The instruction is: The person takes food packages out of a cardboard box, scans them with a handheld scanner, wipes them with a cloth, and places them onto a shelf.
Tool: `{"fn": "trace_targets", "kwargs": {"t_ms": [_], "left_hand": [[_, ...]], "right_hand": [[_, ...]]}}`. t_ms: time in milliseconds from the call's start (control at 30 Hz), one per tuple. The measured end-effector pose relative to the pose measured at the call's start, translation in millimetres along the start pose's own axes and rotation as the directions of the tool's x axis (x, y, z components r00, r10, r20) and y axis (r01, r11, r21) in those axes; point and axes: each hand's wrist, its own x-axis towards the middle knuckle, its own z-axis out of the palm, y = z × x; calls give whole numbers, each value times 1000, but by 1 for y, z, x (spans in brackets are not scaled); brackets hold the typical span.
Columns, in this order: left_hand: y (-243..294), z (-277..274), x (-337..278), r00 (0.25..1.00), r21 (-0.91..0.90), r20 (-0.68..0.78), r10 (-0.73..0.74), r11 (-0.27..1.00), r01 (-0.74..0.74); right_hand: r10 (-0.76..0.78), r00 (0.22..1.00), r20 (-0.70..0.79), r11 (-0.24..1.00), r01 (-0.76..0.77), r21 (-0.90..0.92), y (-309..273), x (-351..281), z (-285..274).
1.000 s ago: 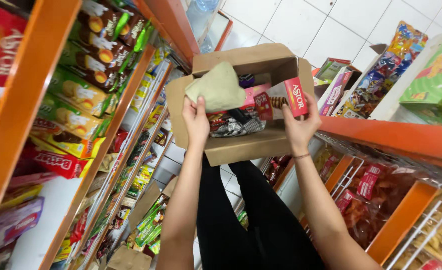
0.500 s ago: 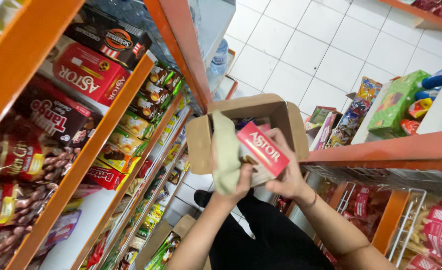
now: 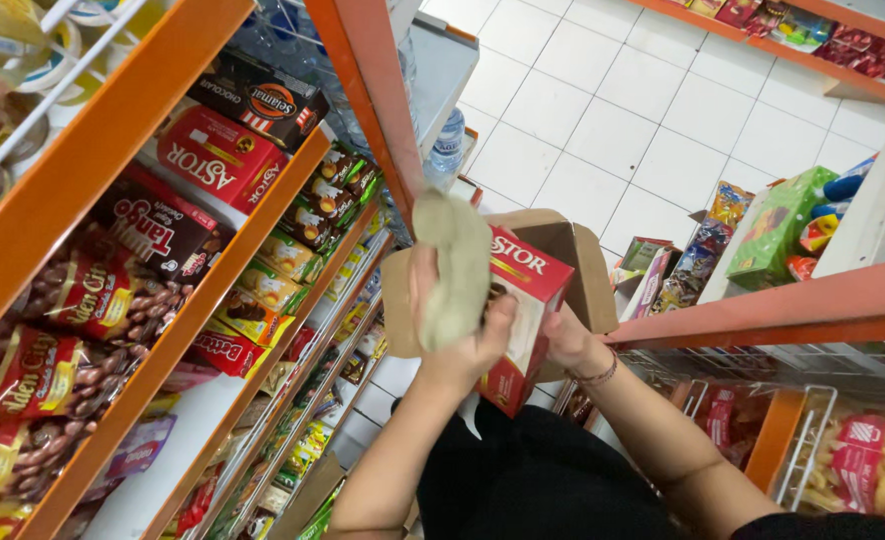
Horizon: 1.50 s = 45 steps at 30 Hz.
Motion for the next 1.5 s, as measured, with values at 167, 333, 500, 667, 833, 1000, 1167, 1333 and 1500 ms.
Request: {"fn": "trace_targets", "kwargs": {"t_ms": [167,333,500,667,833,1000,1167,1333,1500], "left_hand": [[8,2,3,981,120,144,131,982,-148],[-4,-5,-33,936,118,260,238,954,-275],[-46,-14,-91,952,136,210,221,958,-252],[-90,-5,-154,995,216,48,-85,974,73],[-74,14,-155,644,-935,173,-746,82,345],[-23,14,-133,810,-948,177,-559,125,294],[5,5,-121,888,-447,-67,-454,810,380],[3,-16,-97,996,-18,95,5,1000,-3],[19,-15,-84,952,235,304,-47,972,-27]], "right_hand": [[-60,994,-90,970,79,230,-5,22,9],[-271,929,-251,930,320,181,-34,57,-19],[-426,769,-476,860,507,51,-52,70,-3],[-491,720,-490,796,599,82,-76,76,0],[-267,882,-387,803,426,417,-88,80,31],[-107,902,-419,887,277,369,-68,79,49],[75,874,-480,990,-7,141,-54,70,45],[48,958,-282,982,6,188,-58,50,41],[533,840,-99,668,-346,659,-36,53,31]]}}
